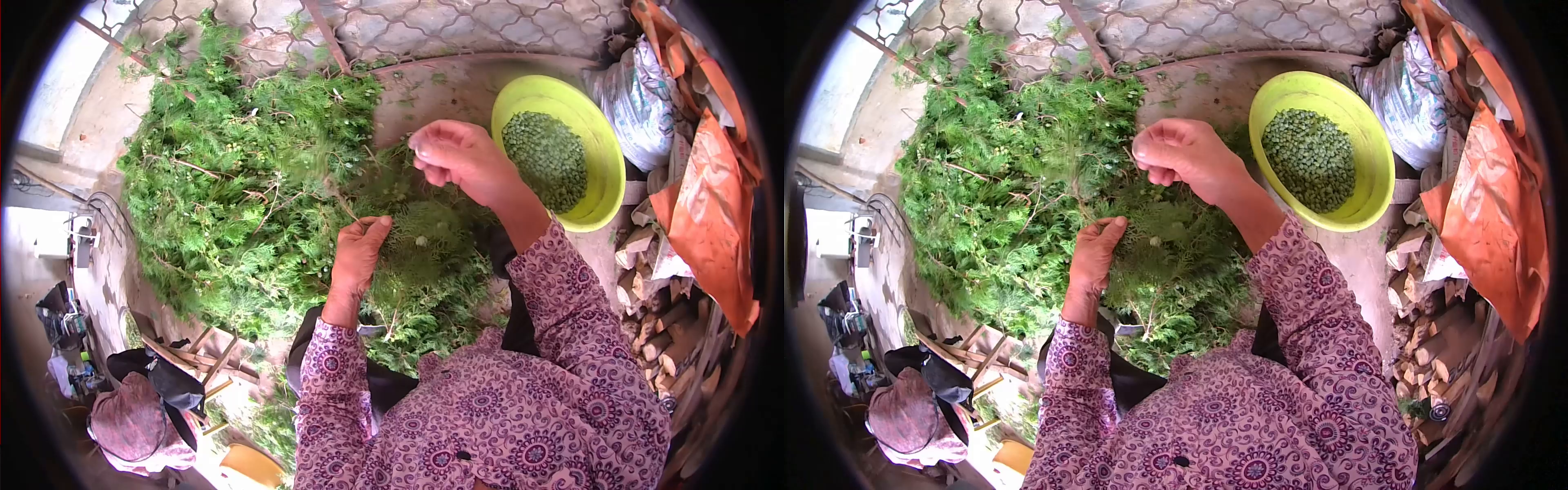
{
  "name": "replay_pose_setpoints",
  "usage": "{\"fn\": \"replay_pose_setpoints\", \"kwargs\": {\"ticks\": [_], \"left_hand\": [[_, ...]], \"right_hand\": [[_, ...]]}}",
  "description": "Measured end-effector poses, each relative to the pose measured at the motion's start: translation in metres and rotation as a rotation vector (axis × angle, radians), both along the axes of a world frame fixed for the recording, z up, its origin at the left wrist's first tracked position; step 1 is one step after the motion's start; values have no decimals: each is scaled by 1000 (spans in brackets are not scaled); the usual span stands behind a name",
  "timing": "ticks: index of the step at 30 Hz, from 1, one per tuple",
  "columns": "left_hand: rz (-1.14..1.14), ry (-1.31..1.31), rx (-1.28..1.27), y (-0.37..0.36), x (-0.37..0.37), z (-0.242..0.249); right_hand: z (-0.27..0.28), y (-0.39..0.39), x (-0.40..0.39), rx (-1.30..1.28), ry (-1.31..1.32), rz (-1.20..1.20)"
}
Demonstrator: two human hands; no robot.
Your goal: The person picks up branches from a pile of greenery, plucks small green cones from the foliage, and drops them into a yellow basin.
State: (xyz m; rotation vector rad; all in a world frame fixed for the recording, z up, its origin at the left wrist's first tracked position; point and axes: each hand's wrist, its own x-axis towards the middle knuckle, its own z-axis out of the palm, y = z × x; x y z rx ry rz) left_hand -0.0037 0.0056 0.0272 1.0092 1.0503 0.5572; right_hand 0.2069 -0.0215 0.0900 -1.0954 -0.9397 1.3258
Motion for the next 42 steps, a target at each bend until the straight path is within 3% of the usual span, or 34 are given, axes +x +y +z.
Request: {"fn": "replay_pose_setpoints", "kwargs": {"ticks": [3, 5, 7, 9, 11, 15, 17, 21, 29, 31, 32, 37, 40, 42], "left_hand": [[151, -61, 19, 2, 1, 4], [196, -70, 51, 3, 1, 7], [236, -78, 84, 5, 1, 6], [307, -117, 77, 7, 2, -1], [313, -138, 66, 7, 3, -4], [361, -179, 33, 1, 7, -9], [237, -249, 9, -2, 3, 4], [230, -153, 57, -13, 4, 16], [162, -316, 65, -12, 5, 20], [188, -303, 87, -12, -1, 17], [209, -284, 103, -11, -4, 16], [211, -259, 108, -10, -7, 13], [201, -228, 125, -9, -6, 11], [229, -200, 127, -10, -5, 8]], "right_hand": [[12, -10, -5, 27, -127, 38], [11, -16, -6, -67, -302, 309], [-2, -18, -16, -124, -322, 310], [-12, -17, -24, 158, -817, 77], [-15, -17, -28, 152, -861, 61], [-17, -14, -29, 183, -812, 6], [-17, -13, -26, 193, -814, 15], [-17, -13, -24, 145, -603, -5], [-18, -7, -11, 69, -293, 33], [-11, -2, 18, -42, 422, -72], [-7, -2, 25, -35, 485, -79], [-7, -13, 15, -170, 484, 9], [-9, -14, 16, -239, 178, 127], [-5, -19, 12, -261, 128, 160]]}}
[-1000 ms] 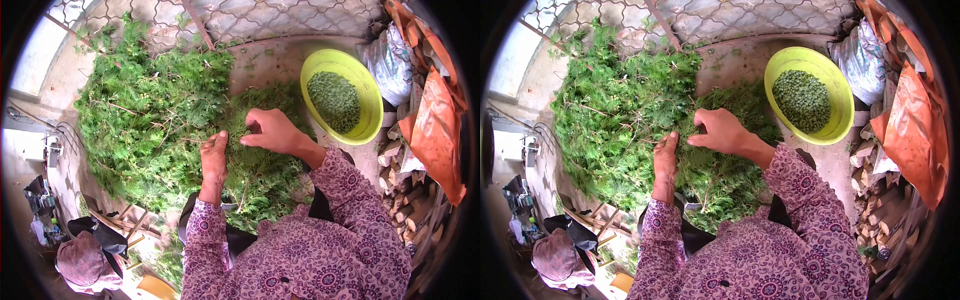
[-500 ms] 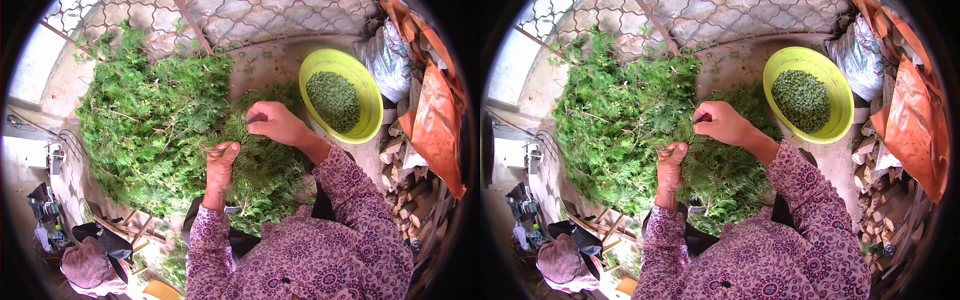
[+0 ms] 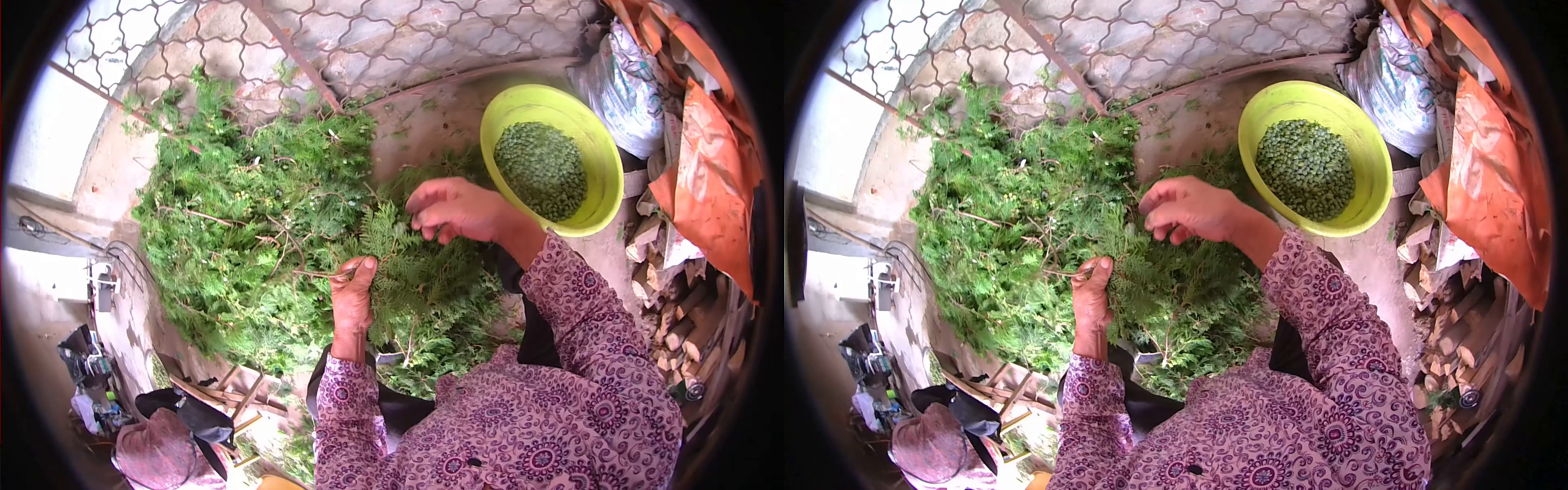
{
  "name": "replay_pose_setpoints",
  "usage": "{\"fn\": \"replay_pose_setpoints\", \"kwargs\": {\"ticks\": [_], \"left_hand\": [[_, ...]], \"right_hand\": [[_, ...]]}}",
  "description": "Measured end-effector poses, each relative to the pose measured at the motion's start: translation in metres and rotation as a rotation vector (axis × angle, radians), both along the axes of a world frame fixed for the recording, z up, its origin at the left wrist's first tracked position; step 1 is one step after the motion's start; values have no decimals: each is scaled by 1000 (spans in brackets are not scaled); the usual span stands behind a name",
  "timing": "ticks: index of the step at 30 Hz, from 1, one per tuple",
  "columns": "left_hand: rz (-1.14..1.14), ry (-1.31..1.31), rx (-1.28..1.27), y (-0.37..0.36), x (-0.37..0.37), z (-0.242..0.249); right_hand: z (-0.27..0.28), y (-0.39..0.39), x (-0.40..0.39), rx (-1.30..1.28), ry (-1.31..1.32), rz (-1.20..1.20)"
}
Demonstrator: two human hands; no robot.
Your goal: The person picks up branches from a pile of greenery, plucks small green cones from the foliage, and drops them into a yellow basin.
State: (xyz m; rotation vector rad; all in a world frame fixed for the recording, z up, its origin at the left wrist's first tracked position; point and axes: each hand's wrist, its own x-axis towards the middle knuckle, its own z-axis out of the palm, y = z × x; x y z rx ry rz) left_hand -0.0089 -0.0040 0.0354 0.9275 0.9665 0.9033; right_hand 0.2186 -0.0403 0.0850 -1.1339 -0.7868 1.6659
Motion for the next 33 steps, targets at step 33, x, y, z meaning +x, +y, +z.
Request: {"fn": "replay_pose_setpoints", "kwargs": {"ticks": [33], "left_hand": [[-96, 61, -88, -163, 57, 37]], "right_hand": [[-31, -120, 64, 228, 295, 263]]}}
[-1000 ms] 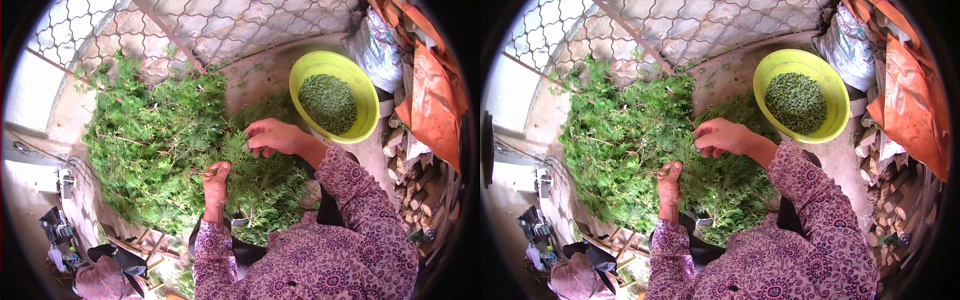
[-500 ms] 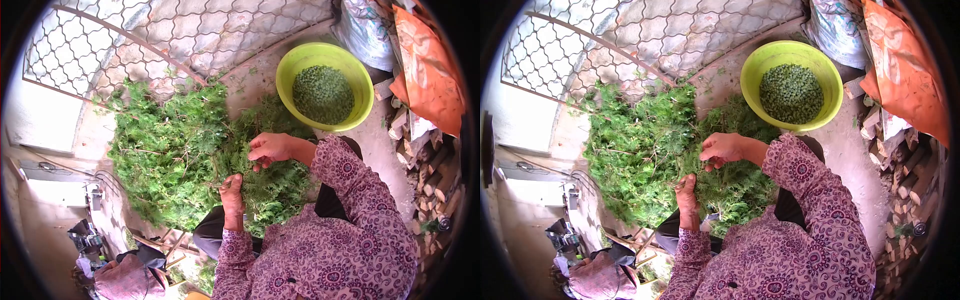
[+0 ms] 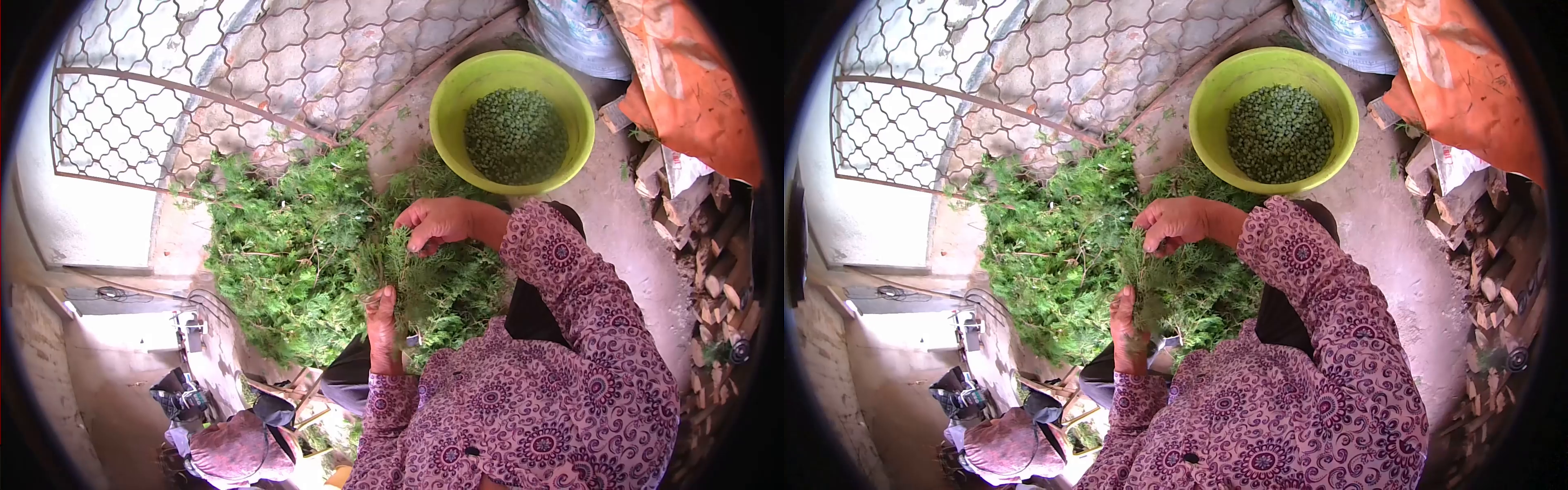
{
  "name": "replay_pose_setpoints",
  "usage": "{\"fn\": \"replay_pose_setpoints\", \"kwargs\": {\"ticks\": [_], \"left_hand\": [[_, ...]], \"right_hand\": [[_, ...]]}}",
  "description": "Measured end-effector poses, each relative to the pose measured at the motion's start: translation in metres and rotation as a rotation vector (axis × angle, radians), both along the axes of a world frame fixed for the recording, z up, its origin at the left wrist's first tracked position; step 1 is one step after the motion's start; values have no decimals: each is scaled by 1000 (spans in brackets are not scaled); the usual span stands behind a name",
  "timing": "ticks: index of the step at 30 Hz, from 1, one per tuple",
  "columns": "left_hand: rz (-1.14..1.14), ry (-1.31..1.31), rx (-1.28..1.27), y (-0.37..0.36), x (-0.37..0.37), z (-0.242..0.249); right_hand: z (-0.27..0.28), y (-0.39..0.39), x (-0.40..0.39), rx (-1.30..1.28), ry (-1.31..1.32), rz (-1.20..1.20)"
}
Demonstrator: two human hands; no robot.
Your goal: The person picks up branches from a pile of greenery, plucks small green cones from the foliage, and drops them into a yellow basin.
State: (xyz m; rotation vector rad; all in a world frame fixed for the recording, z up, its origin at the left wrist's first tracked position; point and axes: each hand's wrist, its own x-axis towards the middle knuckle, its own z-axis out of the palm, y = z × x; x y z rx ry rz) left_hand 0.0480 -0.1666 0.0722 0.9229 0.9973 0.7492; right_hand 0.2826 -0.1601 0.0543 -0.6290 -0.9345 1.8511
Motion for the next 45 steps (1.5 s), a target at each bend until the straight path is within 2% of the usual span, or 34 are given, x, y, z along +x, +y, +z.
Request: {"fn": "replay_pose_setpoints", "kwargs": {"ticks": [4, 8, 11, 13, 14, 16, 18, 20, 22, 23, 25, 26, 28, 30, 32, 34, 36, 38, 39, 40, 42, 45], "left_hand": [[-75, -151, 54, -4, 2, 9], [17, -14, 60, -1, 0, 16], [30, -10, 80, -7, 4, 27], [13, 11, 79, -9, 4, 28], [55, 86, 167, -11, 7, 27], [99, 161, 257, -12, 8, 23], [80, 60, 198, -9, 5, 17], [64, 95, 229, -10, 6, 17], [46, 132, 259, -14, 6, 20], [26, 168, 319, -16, 4, 22], [9, 205, 380, -15, 0, 24], [43, 214, 371, -11, 0, 24], [85, 229, 363, -6, 3, 26], [168, 233, 449, -3, 14, 33], [145, 321, 473, 2, 19, 39], [222, 273, 497, 17, 18, 27], [219, 246, 513, 21, 24, 28], [340, 9, 278, 30, 25, 23], [369, -90, 155, 35, 24, 23], [372, -88, 157, 39, 17, 22], [395, -213, -140, 43, 5, 23], [399, -221, -183, 46, -1, 15]], "right_hand": [[14, -11, 1, -61, 12, -22], [11, -5, 1, 7, 26, 52], [14, -6, -5, 64, -87, -66], [13, -3, -10, 258, -379, -199], [12, 0, -12, 259, -379, -198], [8, 4, -18, 479, -807, -397], [2, 7, -24, 544, -851, -482], [-8, 11, -34, 606, -893, -565], [-18, 16, -44, 704, -769, -919], [-14, 16, -37, 701, -769, -921], [1, 20, -11, 174, -574, -701], [2, 22, -2, 181, -574, -692], [0, 20, 10, -109, 261, -449], [6, 13, 4, -123, 297, -414], [6, 9, -4, -184, 414, -270], [16, 4, -6, -274, 415, -237], [15, 3, -6, -144, 368, -130], [7, 6, -7, -115, 352, -114], [5, 5, -9, -87, 228, -105], [4, 4, -11, -58, 102, -97], [5, 0, -17, -31, 33, -68], [8, -8, -25, 22, -86, 97]]}}
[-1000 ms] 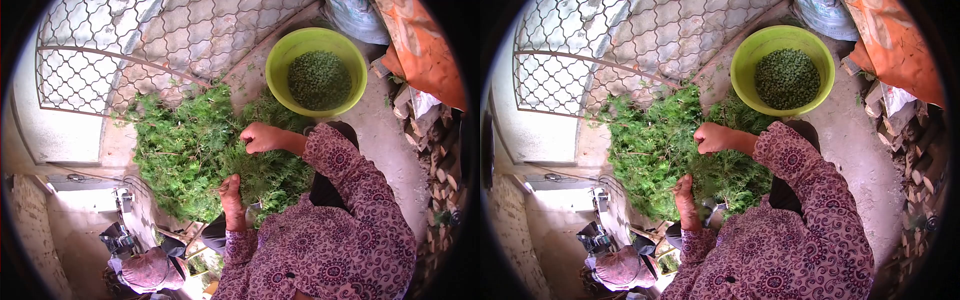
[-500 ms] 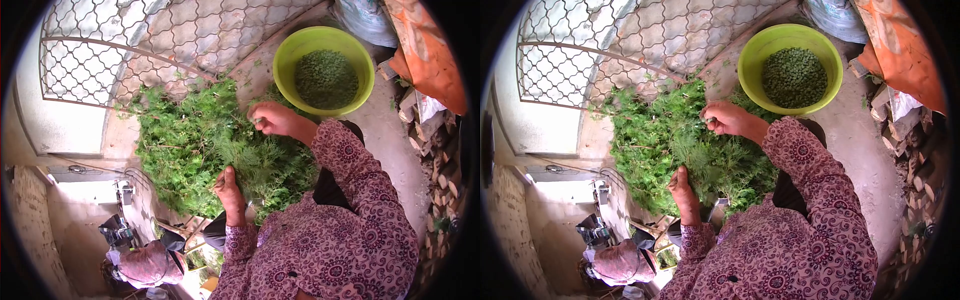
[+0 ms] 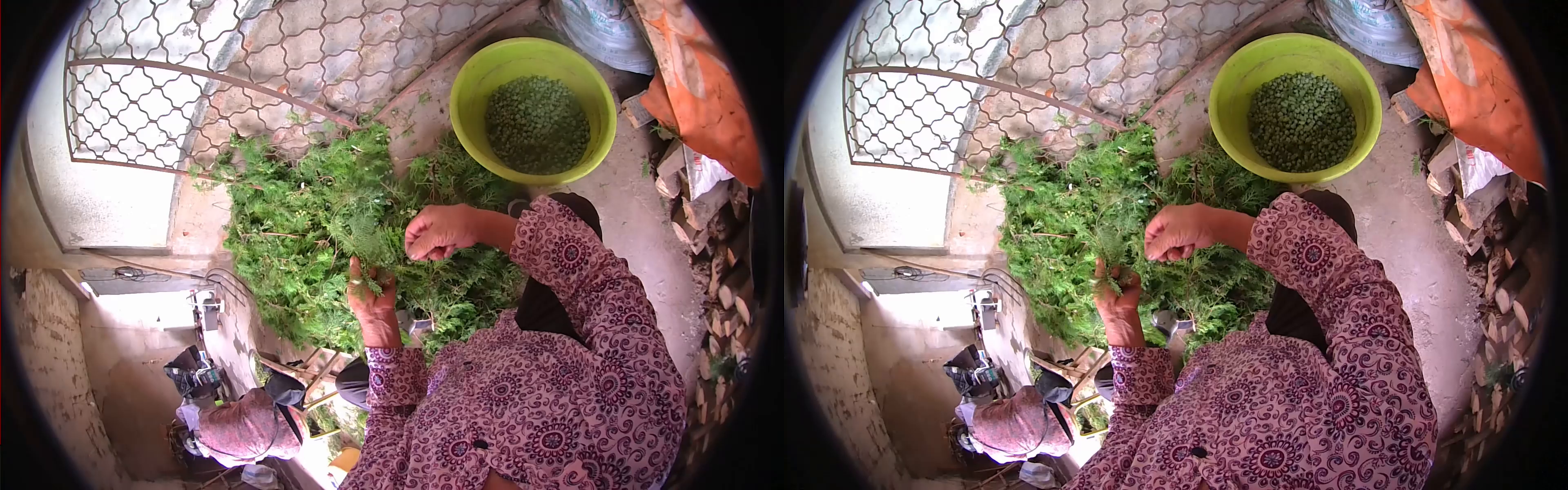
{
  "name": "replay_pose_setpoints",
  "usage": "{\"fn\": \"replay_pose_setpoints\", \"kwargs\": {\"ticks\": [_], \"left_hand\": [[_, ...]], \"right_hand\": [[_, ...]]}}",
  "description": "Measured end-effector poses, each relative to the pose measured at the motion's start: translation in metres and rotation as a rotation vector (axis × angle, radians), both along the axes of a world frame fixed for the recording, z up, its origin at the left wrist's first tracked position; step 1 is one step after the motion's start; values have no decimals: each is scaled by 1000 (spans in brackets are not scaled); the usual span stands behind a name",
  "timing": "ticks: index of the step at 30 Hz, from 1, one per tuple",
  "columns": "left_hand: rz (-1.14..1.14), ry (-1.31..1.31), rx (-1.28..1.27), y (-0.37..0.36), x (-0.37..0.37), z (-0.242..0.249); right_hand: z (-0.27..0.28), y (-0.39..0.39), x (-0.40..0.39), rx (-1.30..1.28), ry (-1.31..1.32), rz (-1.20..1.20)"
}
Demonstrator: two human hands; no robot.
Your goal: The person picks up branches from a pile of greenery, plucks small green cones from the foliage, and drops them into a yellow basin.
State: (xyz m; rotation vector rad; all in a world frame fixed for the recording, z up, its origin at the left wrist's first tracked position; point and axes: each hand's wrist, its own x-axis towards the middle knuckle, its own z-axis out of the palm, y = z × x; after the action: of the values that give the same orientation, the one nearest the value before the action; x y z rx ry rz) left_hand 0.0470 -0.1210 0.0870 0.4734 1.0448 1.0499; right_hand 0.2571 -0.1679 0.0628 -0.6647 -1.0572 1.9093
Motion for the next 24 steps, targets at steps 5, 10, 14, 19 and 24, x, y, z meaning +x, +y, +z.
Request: {"fn": "replay_pose_setpoints", "kwargs": {"ticks": [5, 10, 14, 19, 24], "left_hand": [[75, 135, 46, -7, 20, 1], [-23, 137, 255, 5, 8, -27], [41, 327, 336, -3, 19, -20], [-20, 381, 445, 0, 14, -26], [-65, 433, 356, -8, 27, -14]], "right_hand": [[1, -2, -10, 0, 70, 63], [-4, -1, -15, 4, -18, 71], [-6, -1, -22, -88, 31, 72], [-10, 0, -26, -121, 50, 43], [-2, -4, -32, -62, 142, 197]]}}
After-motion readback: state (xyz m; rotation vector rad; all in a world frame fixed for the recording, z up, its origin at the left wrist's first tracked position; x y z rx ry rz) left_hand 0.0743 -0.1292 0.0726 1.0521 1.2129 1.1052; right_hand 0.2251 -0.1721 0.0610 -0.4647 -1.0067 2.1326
